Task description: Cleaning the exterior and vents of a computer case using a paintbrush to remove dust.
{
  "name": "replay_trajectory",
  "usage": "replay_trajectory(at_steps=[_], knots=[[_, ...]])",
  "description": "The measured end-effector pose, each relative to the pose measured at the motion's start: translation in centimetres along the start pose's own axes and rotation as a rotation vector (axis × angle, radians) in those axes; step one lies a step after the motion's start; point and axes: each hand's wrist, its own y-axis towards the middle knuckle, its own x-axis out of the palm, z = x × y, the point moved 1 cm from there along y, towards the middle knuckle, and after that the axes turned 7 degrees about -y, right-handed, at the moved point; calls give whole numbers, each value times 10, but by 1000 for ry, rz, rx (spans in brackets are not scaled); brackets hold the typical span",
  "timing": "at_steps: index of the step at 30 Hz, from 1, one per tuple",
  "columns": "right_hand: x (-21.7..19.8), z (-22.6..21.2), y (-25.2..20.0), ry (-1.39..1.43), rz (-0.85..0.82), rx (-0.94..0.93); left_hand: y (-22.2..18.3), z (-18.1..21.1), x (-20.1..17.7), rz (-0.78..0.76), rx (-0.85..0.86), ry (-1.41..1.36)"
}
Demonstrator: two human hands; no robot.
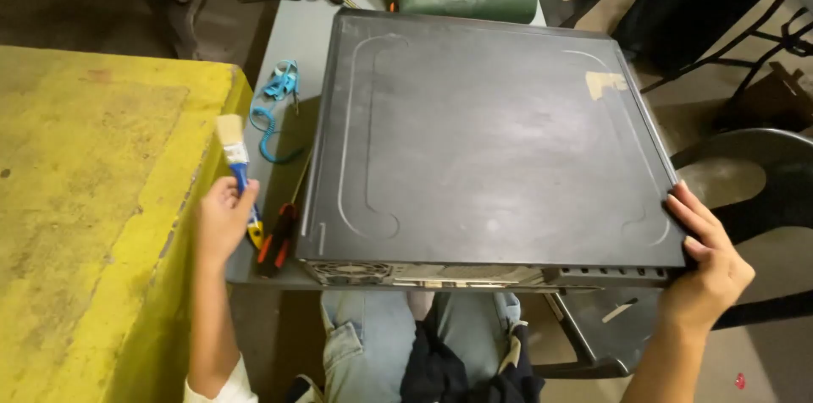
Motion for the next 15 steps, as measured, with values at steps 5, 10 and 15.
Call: replay_trajectory(at_steps=[5,10,15], knots=[[-1,7,1,19,8,1,-8,12,-4,121,-5,-5],[-3,10,1,43,14,3,-8,13,-4,156,-36,-65],[-2,5,1,59,38,47,-10,15,-4,152,-38,-69]])
